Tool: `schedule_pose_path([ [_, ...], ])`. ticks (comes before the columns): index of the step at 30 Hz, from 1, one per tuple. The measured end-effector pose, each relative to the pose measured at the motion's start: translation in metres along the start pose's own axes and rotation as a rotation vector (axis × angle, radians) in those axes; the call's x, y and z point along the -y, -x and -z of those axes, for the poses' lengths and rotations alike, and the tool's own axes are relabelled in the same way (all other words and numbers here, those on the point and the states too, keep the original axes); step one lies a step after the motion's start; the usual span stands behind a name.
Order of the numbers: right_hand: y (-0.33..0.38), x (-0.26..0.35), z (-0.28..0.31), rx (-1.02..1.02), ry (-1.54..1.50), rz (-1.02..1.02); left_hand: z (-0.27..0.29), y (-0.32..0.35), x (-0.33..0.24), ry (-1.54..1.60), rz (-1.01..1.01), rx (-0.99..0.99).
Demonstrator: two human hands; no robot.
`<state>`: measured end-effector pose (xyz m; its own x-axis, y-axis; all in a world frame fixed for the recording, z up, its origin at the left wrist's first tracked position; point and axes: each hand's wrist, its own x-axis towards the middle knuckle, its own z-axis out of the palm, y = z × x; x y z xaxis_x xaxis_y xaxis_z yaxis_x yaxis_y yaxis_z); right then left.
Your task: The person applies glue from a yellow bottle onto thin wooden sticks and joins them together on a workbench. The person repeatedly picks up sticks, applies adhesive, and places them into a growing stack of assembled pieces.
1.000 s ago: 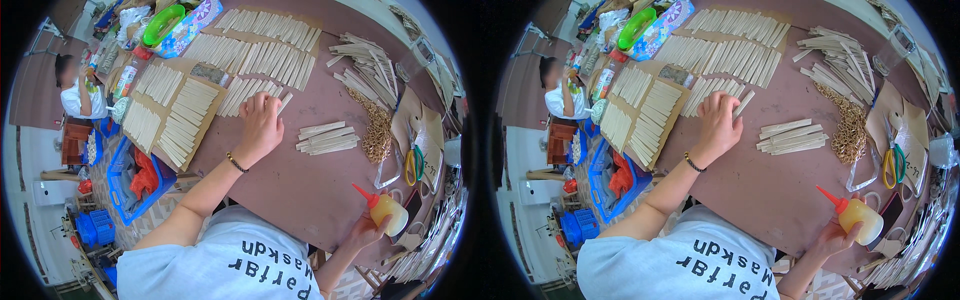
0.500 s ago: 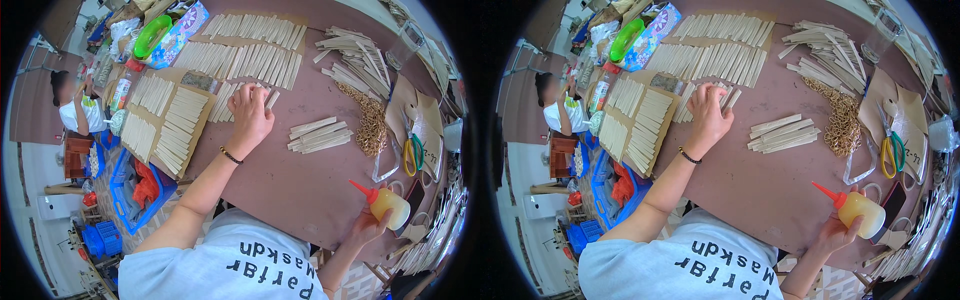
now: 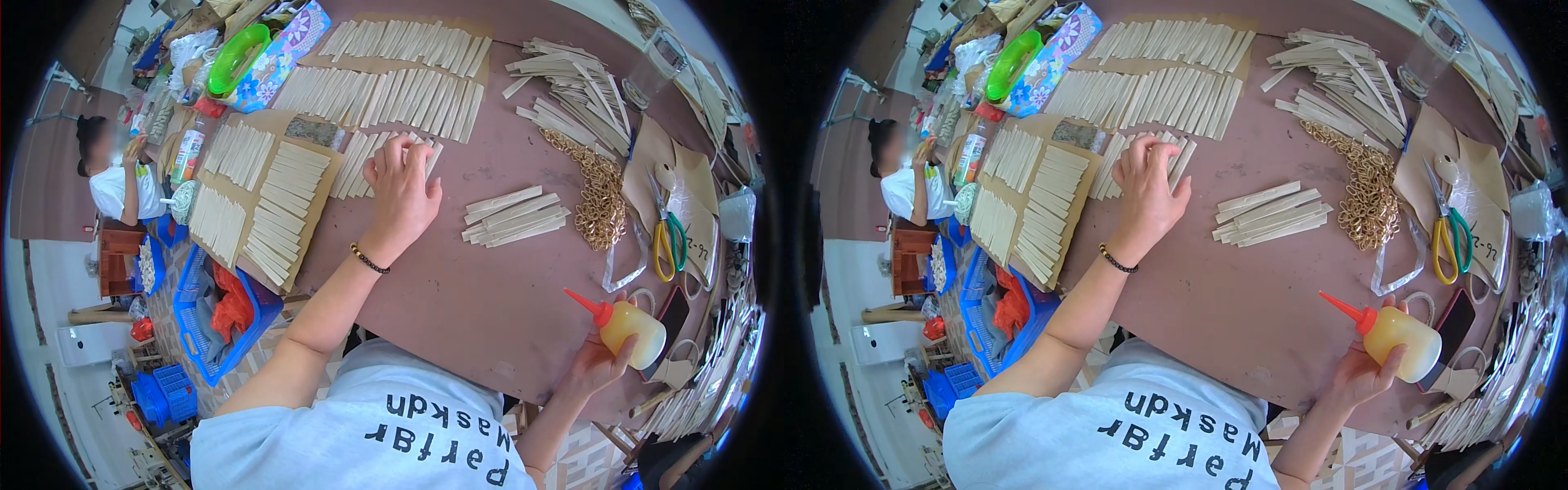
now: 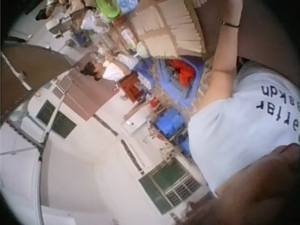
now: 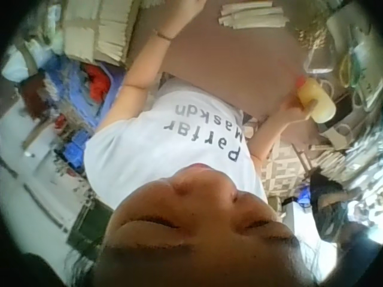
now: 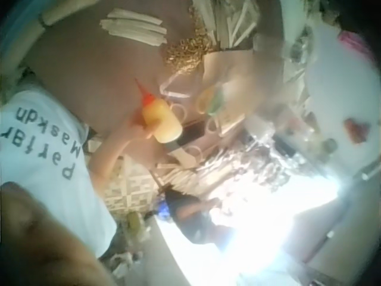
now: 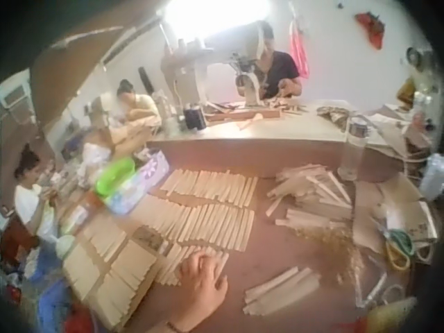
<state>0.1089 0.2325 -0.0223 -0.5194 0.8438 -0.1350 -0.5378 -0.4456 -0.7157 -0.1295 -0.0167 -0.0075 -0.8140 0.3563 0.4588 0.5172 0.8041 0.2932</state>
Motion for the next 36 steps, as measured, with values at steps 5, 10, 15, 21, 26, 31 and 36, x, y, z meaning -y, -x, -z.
schedule_pose_path([
  [5,-0.001,0.000,0.002,0.014,-0.029,-0.010,-0.006,0.012,-0.025,0.239,-0.106,0.132],
  [10,-0.001,0.001,0.004,0.014,-0.070,-0.026,-0.016,0.016,-0.033,0.262,-0.110,0.274],
  [15,-0.001,0.000,0.003,0.007,-0.105,-0.051,-0.010,0.017,-0.034,0.307,-0.135,0.182],
  [21,-0.001,0.001,0.001,0.009,-0.069,-0.043,0.020,0.047,-0.067,0.824,0.139,0.520],
  [26,0.002,0.000,-0.005,0.026,0.026,-0.013,0.024,0.086,-0.085,0.571,-0.084,0.467],
  [31,0.005,-0.001,-0.015,0.092,0.153,0.015,0.034,0.096,-0.080,0.450,-0.162,0.459],
  [36,0.007,-0.010,-0.023,0.137,0.233,0.055,0.036,0.100,-0.072,0.421,-0.179,0.459],
])
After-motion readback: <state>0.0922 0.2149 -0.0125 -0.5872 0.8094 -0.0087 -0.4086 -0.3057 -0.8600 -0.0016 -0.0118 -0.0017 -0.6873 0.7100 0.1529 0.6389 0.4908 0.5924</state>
